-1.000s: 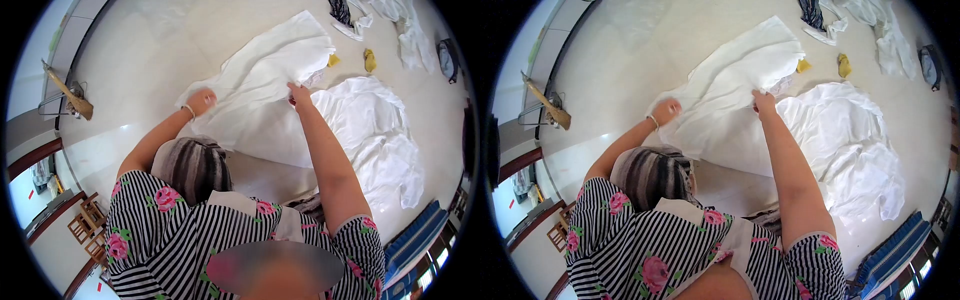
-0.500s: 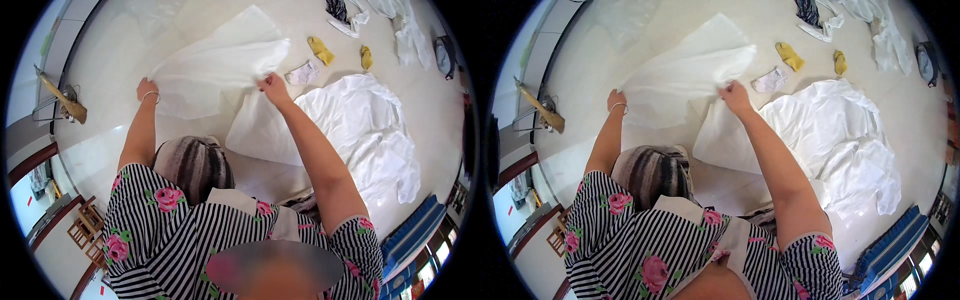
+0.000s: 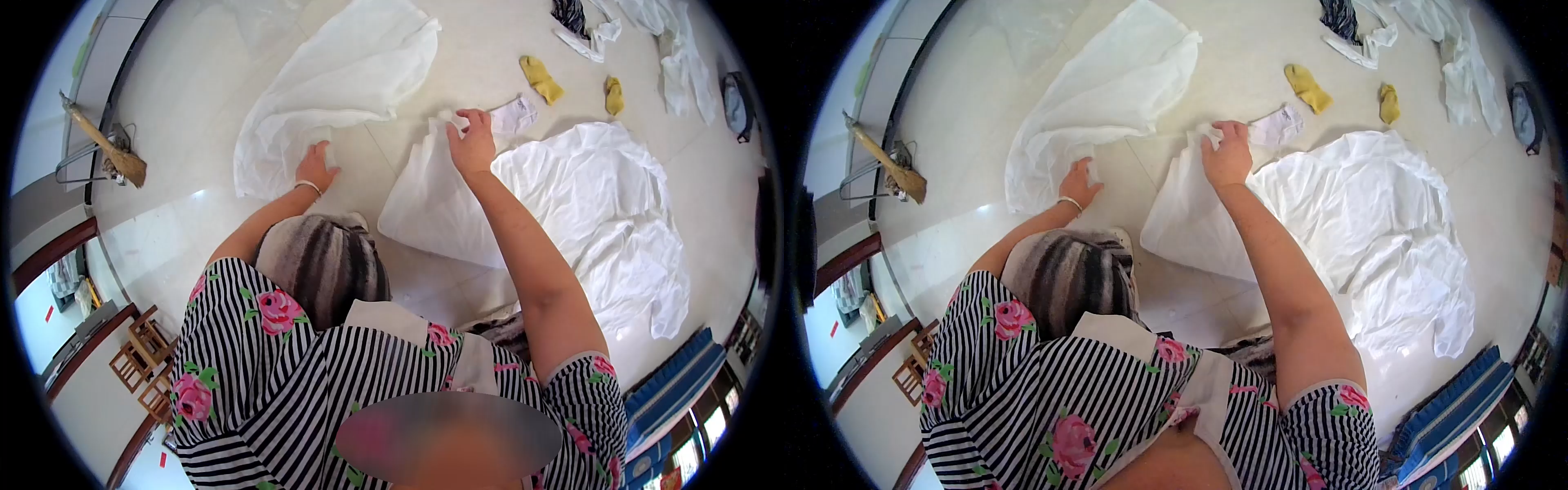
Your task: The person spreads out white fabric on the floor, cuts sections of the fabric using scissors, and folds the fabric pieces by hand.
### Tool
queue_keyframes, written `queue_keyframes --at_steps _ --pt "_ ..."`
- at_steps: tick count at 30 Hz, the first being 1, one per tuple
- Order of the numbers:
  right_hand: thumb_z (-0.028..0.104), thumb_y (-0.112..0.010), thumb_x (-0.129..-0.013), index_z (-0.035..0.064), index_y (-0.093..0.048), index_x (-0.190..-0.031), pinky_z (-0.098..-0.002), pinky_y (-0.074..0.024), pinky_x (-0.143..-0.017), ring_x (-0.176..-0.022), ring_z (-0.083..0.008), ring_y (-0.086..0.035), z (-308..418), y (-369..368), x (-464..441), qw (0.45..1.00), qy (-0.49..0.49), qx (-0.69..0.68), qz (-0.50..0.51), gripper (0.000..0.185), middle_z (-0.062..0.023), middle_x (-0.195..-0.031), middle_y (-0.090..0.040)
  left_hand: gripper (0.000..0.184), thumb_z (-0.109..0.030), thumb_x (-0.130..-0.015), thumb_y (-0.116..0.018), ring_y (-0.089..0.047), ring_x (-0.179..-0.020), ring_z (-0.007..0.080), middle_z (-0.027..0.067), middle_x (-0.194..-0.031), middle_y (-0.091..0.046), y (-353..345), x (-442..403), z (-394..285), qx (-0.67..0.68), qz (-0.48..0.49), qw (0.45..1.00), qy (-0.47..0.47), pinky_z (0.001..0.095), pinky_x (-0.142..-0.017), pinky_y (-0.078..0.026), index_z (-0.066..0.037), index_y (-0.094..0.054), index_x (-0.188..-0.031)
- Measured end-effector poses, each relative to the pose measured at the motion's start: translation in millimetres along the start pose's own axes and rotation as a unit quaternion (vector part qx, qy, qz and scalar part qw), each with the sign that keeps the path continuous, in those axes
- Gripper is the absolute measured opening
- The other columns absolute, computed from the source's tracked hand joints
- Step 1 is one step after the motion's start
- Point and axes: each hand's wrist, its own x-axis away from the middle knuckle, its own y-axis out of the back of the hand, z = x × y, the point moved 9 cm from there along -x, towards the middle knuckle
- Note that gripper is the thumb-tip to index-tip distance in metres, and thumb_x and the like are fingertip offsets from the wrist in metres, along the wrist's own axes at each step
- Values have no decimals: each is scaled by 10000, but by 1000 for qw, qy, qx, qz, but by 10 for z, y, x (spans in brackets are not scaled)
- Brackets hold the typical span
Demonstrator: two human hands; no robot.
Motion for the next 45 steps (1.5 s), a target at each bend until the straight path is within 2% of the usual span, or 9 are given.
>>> queue_keyframes --at_steps 8,11,22,26,29,33,36,39,45 --pt "244 -633 -752 77 -518 -1148 -374 -424 -861 -1058 -257 -500 429 -492 29 959 190 192 88 445 -54 -1227 -489 311 -62 -709 -550 -583 -838 253 78 -908 -604 -450 416 -360 -78 218 939 -254 371 -720 -473 -109 -564 -1016" --pt "267 -623 -758 67 -519 -1155 -382 -414 -880 -1075 -266 -497 322 -715 61 930 168 277 174 456 -60 -1168 -542 394 -80 -704 -559 -507 -1043 273 83 -1114 -535 169 513 -808 -62 -48 929 -362 393 -860 -430 -132 -537 -1095" --pt "343 -590 -803 49 -664 -875 -375 -488 -746 -853 -273 -617 398 -352 542 884 124 107 438 312 -133 -863 -651 741 -55 -754 -560 -203 -1330 326 99 -1446 -208 91 -530 -709 -157 8 977 -141 477 -1037 -285 -207 -234 -1402" --pt "407 -610 -792 4 -621 -958 -378 -483 -746 -899 -262 -608 -70 250 747 842 -126 -21 523 436 -144 -970 -627 736 0 -732 -548 -245 -1300 334 111 -1425 -232 57 -550 -548 -203 -82 959 -179 442 -990 -341 -201 -271 -1384" --pt "370 -622 -796 22 -587 -1030 -395 -457 -788 -960 -246 -582 -580 711 330 963 53 165 206 421 -139 -1064 -587 606 17 -740 -505 -369 -1208 305 92 -1314 -381 384 -251 -596 -194 -180 950 -165 414 -871 -448 -190 -399 -1300" --pt "235 -576 -818 43 -577 -1036 -404 -450 -782 -913 -283 -584 381 1021 -209 976 197 93 -9 291 -163 -970 -603 386 17 -726 -504 -513 -1019 266 74 -1052 -559 236 51 -301 -43 -133 978 -158 383 -772 -478 -130 -566 -1078" --pt "189 -543 -836 36 -569 -1014 -371 -458 -655 -798 -257 -615 -133 -82 -670 980 -59 -146 118 236 -137 -901 -611 264 5 -735 -501 -564 -915 255 70 -926 -603 224 290 -333 33 -116 975 -189 372 -739 -485 -103 -615 -948" --pt "204 -520 -867 27 -563 -916 -349 -445 -523 -692 -212 -615 -332 -1021 -376 858 -316 -316 254 188 -114 -825 -596 224 16 -731 -492 -581 -850 284 91 -878 -603 275 437 -443 94 -102 970 -201 382 -711 -487 -83 -623 -884" --pt "300 -531 -883 21 -559 -1018 -322 -436 -563 -669 -157 -542 -375 -1461 -161 721 -444 -485 217 312 -73 -917 -584 145 -10 -703 -522 -589 -817 249 66 -829 -600 290 613 -604 35 -129 942 -309 375 -656 -484 -96 -600 -790"
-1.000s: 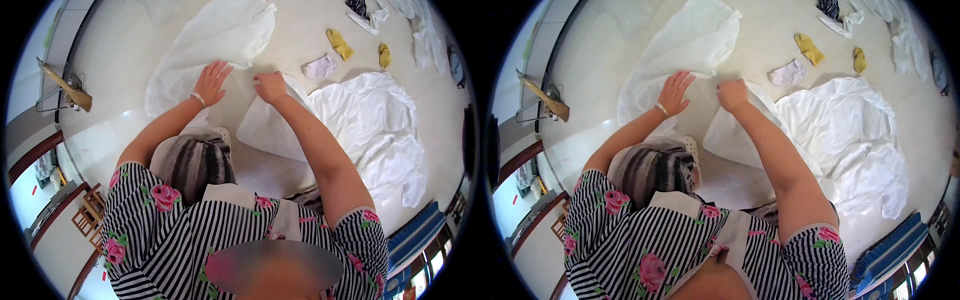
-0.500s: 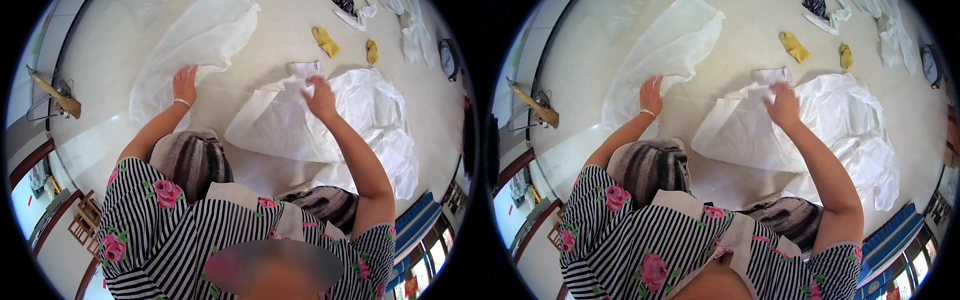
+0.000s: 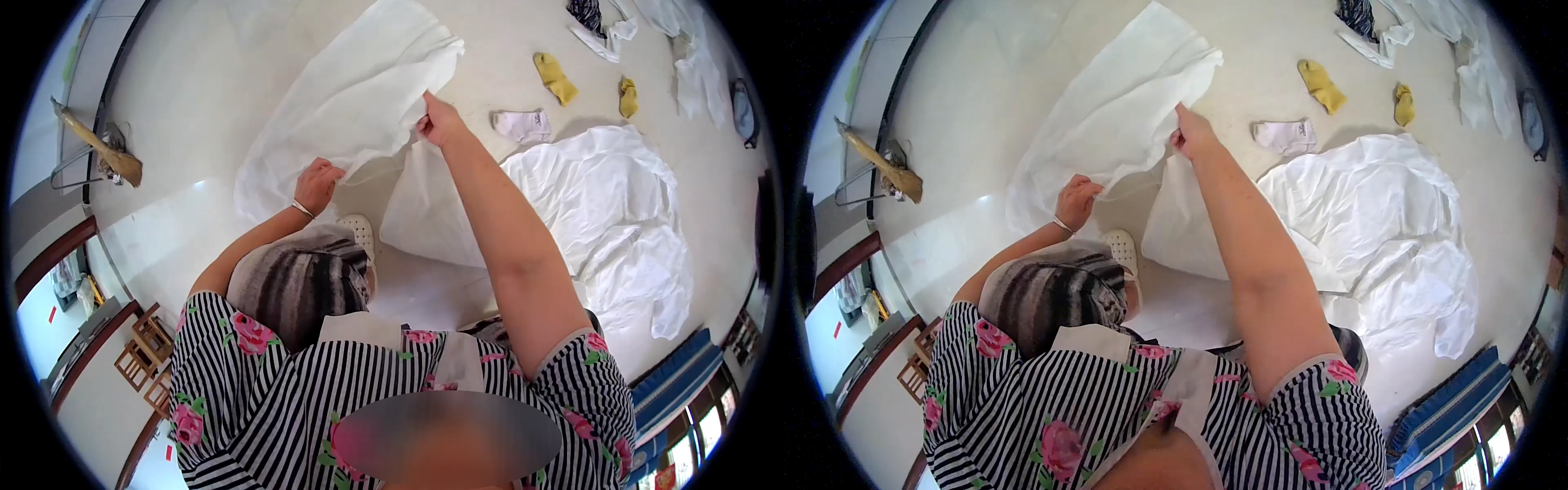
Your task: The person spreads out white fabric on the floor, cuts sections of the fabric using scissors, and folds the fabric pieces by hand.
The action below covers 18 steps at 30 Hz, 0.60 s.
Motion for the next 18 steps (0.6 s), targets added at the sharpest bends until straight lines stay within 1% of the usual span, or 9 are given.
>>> queue_keyframes --at_steps 2,4,5,8,9,12,13,16,18 --pt "301 -548 -872 11 -566 -993 -318 -426 -557 -665 -154 -531 527 124 51 977 180 88 -75 314 -61 -871 -590 101 -36 -695 -532 -586 -796 245 54 -795 -593 -116 68 69 -26 25 999 -31 371 -630 -485 -104 -584 -748" --pt "294 -575 -851 -15 -576 -940 -305 -408 -556 -671 -153 -528 1130 240 231 909 342 181 -155 321 -57 -780 -590 70 -46 -683 -546 -584 -776 250 50 -788 -592 -308 259 344 -63 65 996 -4 367 -609 -488 -96 -578 -720" --pt "279 -552 -851 -48 -582 -739 -335 -424 -564 -608 -180 -541 1339 342 298 891 364 168 -214 347 -109 -675 -579 55 -50 -678 -554 -583 -766 253 49 -784 -591 -387 360 493 -82 86 993 9 365 -599 -490 -92 -575 -706" --pt "300 -558 -844 -49 -574 -711 -336 -415 -554 -615 -192 -555 1389 250 384 896 368 145 -201 374 -111 -670 -581 64 -100 -717 -511 -577 -778 230 19 -755 -587 -403 263 718 -193 120 974 10 349 -576 -486 -132 -560 -691" --pt "326 -567 -837 -61 -602 -797 -315 -438 -582 -669 -202 -594 1337 265 183 907 318 223 -161 391 -111 -705 -595 102 -114 -699 -552 -570 -838 234 29 -851 -592 -407 264 769 -209 210 954 45 366 -638 -491 -129 -588 -793" --pt "371 -541 -857 -33 -581 -1027 -270 -449 -643 -787 -171 -599 1234 300 475 926 236 290 -47 440 -88 -892 -623 293 -142 -670 -604 -542 -933 250 52 -984 -574 -138 322 338 -78 180 981 -14 382 -744 -482 -124 -591 -962" --pt "429 -538 -845 -11 -550 -1139 -279 -461 -707 -855 -174 -608 1249 492 532 897 209 381 -78 530 -83 -998 -615 453 -185 -672 -640 -504 -1016 277 86 -1092 -538 -187 323 289 -33 205 978 10 396 -844 -443 -109 -548 -1109" --pt "408 -567 -829 -39 -534 -1144 -311 -482 -730 -867 -200 -612 1368 928 956 811 225 540 -12 548 -155 -1096 -590 446 -180 -703 -642 -493 -1063 302 115 -1114 -537 0 -41 -65 12 25 998 50 403 -873 -428 -91 -538 -1128" --pt "408 -572 -827 -6 -555 -1137 -319 -475 -763 -843 -197 -613 1297 1338 1311 813 201 546 -10 517 -142 -1031 -613 444 -158 -714 -641 -487 -1077 320 133 -1131 -533 117 -351 -276 30 19 999 -2 411 -888 -418 -79 -530 -1137"
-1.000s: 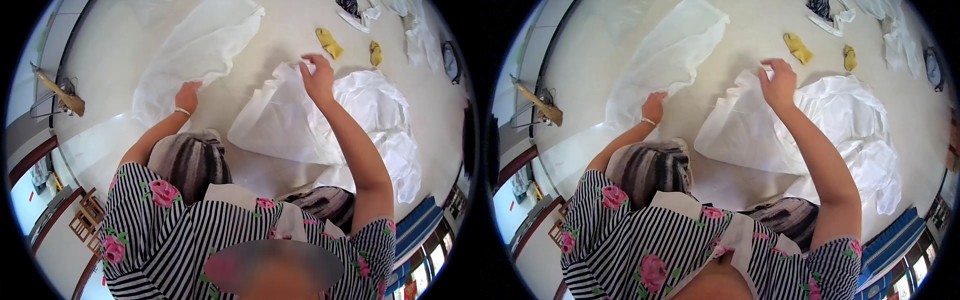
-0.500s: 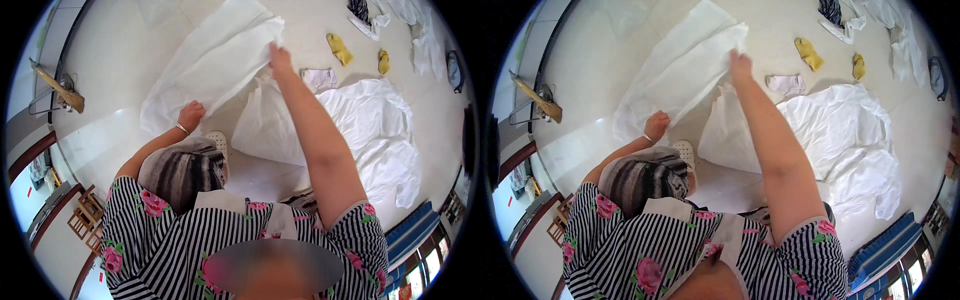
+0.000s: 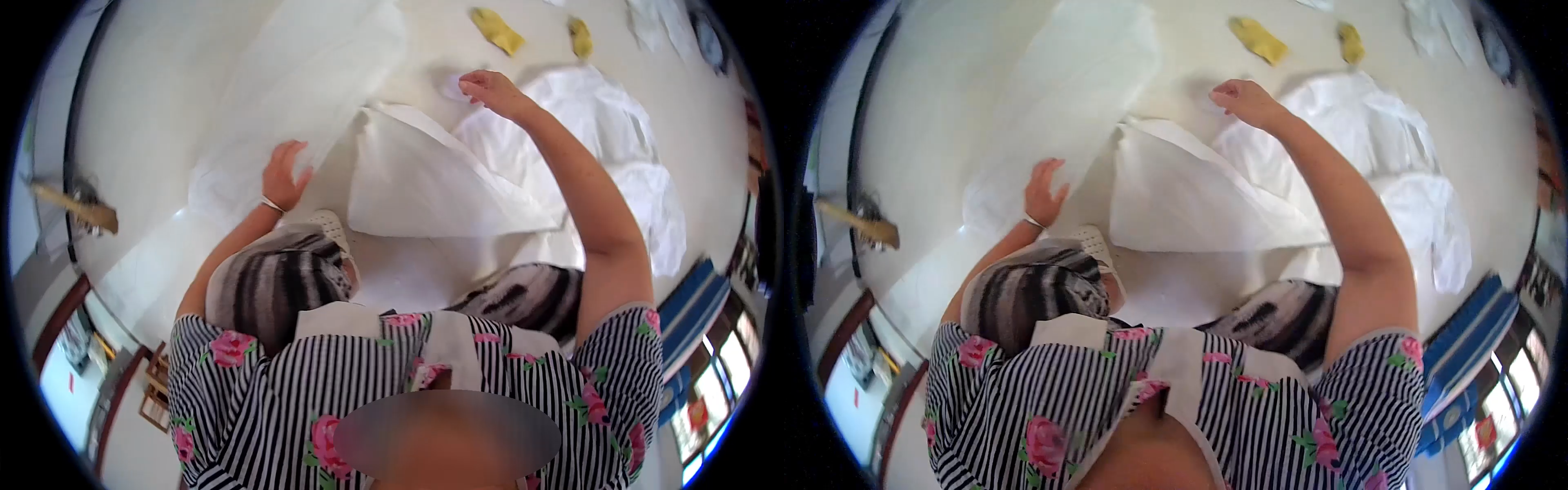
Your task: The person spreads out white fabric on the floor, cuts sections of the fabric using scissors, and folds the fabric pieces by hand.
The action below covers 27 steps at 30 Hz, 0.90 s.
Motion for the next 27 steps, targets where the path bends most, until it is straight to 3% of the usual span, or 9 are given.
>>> queue_keyframes --at_steps 3,5,8,11,14,18,22,25,27 --pt "371 -564 -845 19 -574 -1120 -328 -463 -796 -872 -213 -606 -670 491 762 998 -20 50 20 447 -138 -994 -626 453 -92 -710 -636 -486 -1088 339 158 -1149 -531 163 -455 -287 26 11 996 -81 410 -927 -395 -54 -522 -1147" --pt "352 -566 -849 16 -579 -1108 -330 -460 -804 -900 -229 -600 -1249 1136 1402 985 -64 98 -125 425 -142 -1006 -627 421 -22 -735 -597 -495 -1089 324 150 -1162 -527 322 -739 -360 49 -10 997 -64 388 -942 -390 -36 -520 -1149" --pt "316 -589 -837 0 -599 -1070 -341 -456 -815 -935 -258 -599 -2502 1934 2706 911 -144 89 -376 392 -156 -1013 -634 363 -79 -802 -562 -535 -992 216 78 -1192 -510 503 -1139 -613 62 -25 997 -46 331 -755 -428 -80 -528 -1164" --pt "364 -641 -770 -4 -616 -1029 -344 -462 -822 -948 -281 -605 -3800 1787 4023 790 -344 67 -503 450 -163 -1003 -640 345 -132 -824 -556 -539 -960 228 84 -1167 -520 414 -1313 -974 50 31 991 -123 329 -729 -435 -71 -525 -1162" --pt "396 -701 -700 -56 -563 -1095 -361 -446 -866 -1015 -310 -577 -4933 1236 4679 726 -424 -129 -526 616 -217 -1046 -612 343 -112 -814 -565 -546 -947 253 101 -1140 -530 317 -1542 -1661 44 76 977 -194 334 -754 -450 -56 -521 -1149" --pt "423 -747 -653 -33 -489 -1204 -353 -477 -831 -981 -278 -572 -4372 902 4310 710 -461 -21 -532 760 -158 -1063 -574 343 -69 -778 -587 -546 -948 268 115 -1108 -533 79 -1778 -2199 51 125 958 -254 335 -794 -457 -48 -528 -1116" --pt "481 -780 -567 56 -478 -1239 -372 -339 -1003 -1214 -273 -395 -3509 1240 3708 749 -321 136 -564 850 -177 -1305 -394 335 -63 -755 -606 -551 -942 262 116 -1066 -538 -144 -1790 -3082 46 181 935 -300 324 -787 -462 -51 -538 -1083" --pt "355 -739 -657 108 -514 -1201 -407 -294 -1009 -1194 -246 -402 -2736 1225 3047 730 -252 228 -593 639 -134 -1234 -476 358 -90 -772 -585 -543 -913 203 67 -1111 -530 -453 -1706 -3006 81 241 927 -277 310 -722 -459 -79 -523 -1125" --pt "264 -681 -711 115 -569 -1106 -407 -301 -983 -1137 -235 -436 -2963 1337 2794 747 -283 224 -558 436 -87 -1130 -538 365 -111 -785 -593 -544 -920 198 68 -1119 -531 -649 -1665 -3274 106 280 918 -260 307 -725 -461 -77 -522 -1141"
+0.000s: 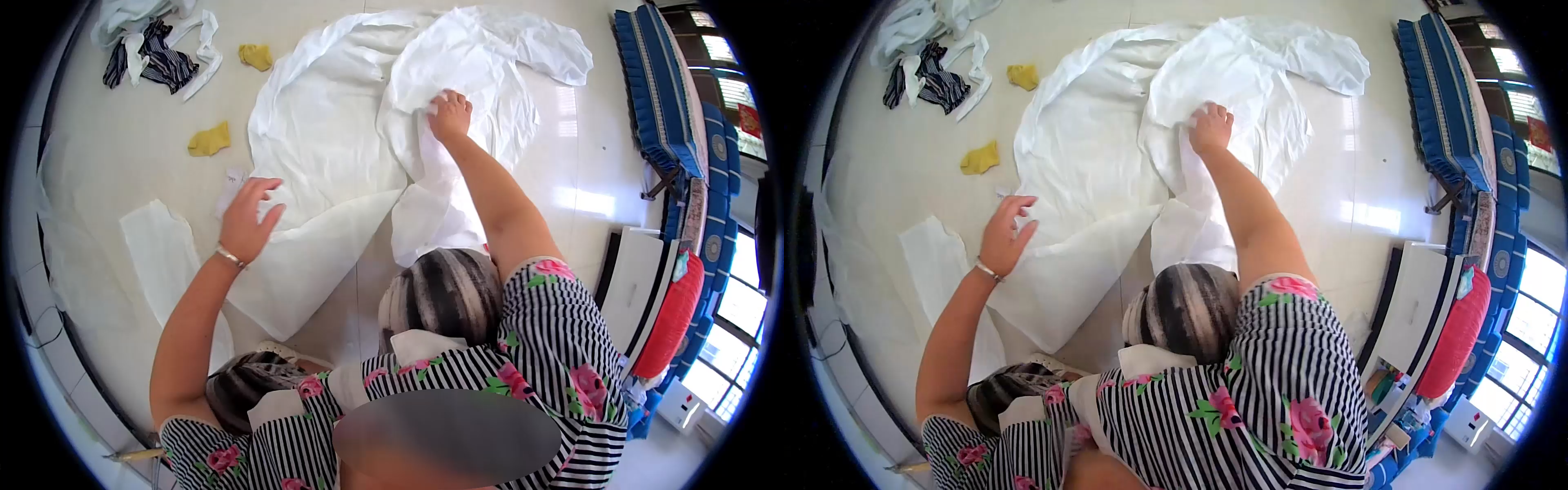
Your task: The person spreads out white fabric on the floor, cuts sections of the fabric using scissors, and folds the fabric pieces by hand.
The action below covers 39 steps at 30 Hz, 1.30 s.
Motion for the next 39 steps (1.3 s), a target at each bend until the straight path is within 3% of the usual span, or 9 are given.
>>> queue_keyframes --at_steps 6,10,16,21,24,25,31,35,39 --pt "79 -603 -719 96 -579 -849 -422 -377 -801 -930 -287 -520 1016 816 428 944 190 -208 -171 133 -68 -899 -578 444 -314 -823 -618 -540 -1006 209 106 -1136 -527 -532 -520 432 203 -52 970 121 314 -792 -464 -16 -521 -1138" --pt "39 -638 -668 99 -575 -853 -402 -387 -828 -926 -269 -530 1578 930 1212 917 279 -270 -88 205 -53 -915 -578 547 -408 -787 -646 -523 -1057 212 137 -1185 -511 -798 -497 648 378 4 849 369 345 -806 -471 2 -524 -1127" --pt "195 -671 -702 89 -549 -1075 -420 -345 -926 -1077 -296 -482 1723 776 1814 873 320 -363 64 407 -103 -1118 -551 366 -317 -834 -591 -574 -901 156 48 -1010 -609 -1273 -170 958 326 80 865 374 320 -735 -465 -86 -556 -1115" --pt "310 -693 -725 -20 -389 -1256 -437 -325 -972 -1167 -351 -411 -295 214 1556 953 -227 -179 -88 695 -205 -1256 -445 329 -337 -870 -531 -577 -858 123 24 -960 -623 -1167 -81 1011 332 36 869 365 282 -683 -462 -91 -574 -1084" --pt "347 -672 -773 -65 -461 -1197 -376 -429 -878 -1016 -280 -533 -1245 -847 1957 733 -511 -429 131 627 -185 -1149 -535 337 -340 -898 -492 -572 -716 98 32 -904 -625 -951 -169 654 391 -10 859 330 235 -546 -461 -50 -586 -1041" --pt "350 -661 -784 -74 -509 -1149 -354 -451 -846 -964 -265 -564 -1243 -1209 2001 608 -495 -583 212 580 -184 -1097 -571 340 -347 -902 -489 -575 -728 99 28 -907 -625 -898 -213 555 396 -7 864 310 238 -557 -467 -53 -583 -1046" --pt "291 -528 -865 -2 -600 -1005 -297 -395 -543 -655 -135 -470 -1335 169 975 921 -170 -351 24 332 -71 -816 -543 378 -402 -882 -527 -581 -835 98 -3 -976 -620 40 -364 294 414 -84 887 187 272 -664 -482 -94 -566 -1097" --pt "159 -507 -884 7 -483 -1235 -274 -436 -865 -1040 -201 -544 278 1111 415 678 -172 -705 121 383 -141 -1209 -529 344 -365 -885 -537 -585 -850 124 30 -933 -628 959 -43 983 393 -118 901 138 268 -758 -466 -107 -571 -1108" --pt "139 -568 -843 -24 -431 -1263 -278 -423 -895 -1062 -186 -536 1912 1147 327 724 -21 -624 293 471 -120 -1172 -552 304 -284 -904 -522 -579 -880 121 52 -941 -623 1651 1388 1315 304 -368 847 233 252 -808 -460 -56 -569 -1098"
